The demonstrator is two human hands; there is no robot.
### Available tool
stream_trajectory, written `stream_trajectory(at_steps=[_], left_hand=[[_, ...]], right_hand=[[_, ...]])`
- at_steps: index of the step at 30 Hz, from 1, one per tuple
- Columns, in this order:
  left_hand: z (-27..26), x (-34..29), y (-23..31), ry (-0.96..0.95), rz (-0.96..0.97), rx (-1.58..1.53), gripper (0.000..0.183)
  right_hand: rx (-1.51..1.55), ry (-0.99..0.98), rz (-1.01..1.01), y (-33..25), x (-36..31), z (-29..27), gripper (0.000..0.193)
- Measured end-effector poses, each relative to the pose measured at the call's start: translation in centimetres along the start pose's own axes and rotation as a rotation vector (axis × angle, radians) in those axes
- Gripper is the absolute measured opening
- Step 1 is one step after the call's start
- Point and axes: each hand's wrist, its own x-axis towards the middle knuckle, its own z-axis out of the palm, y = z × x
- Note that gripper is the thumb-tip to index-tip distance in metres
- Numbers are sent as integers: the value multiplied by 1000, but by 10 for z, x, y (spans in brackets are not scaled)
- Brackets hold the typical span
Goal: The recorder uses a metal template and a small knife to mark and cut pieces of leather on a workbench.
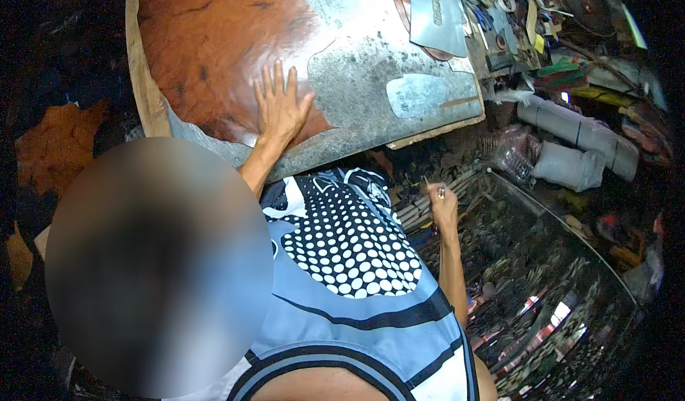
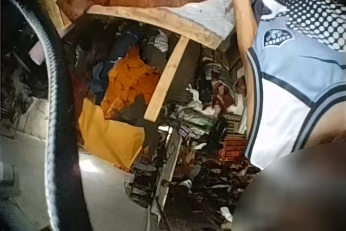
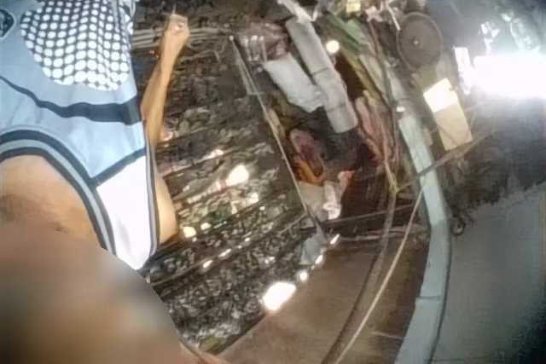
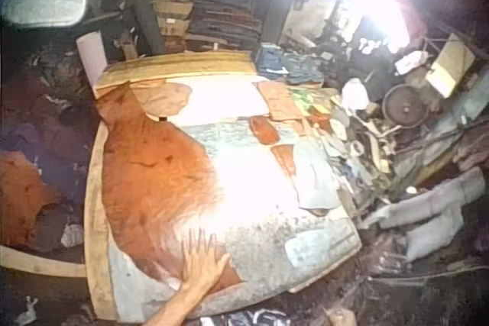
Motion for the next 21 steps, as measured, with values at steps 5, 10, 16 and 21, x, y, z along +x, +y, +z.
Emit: stream_trajectory(at_steps=[5, 10, 16, 21], left_hand=[[0, -54, 48, -289, 423, -207, 66], [-43, -64, 12, -192, 322, -408, 54], [-74, -114, -57, 135, -213, 60, 53], [-77, -117, -41, 99, -270, -60, 63]], right_hand=[[-130, 48, -63, -2, 18, 17, 24], [-557, 88, -214, 24, 39, 6, 28], [-513, 220, -719, -111, 75, 9, 36], [-881, 53, -807, -151, 156, 7, 74]])
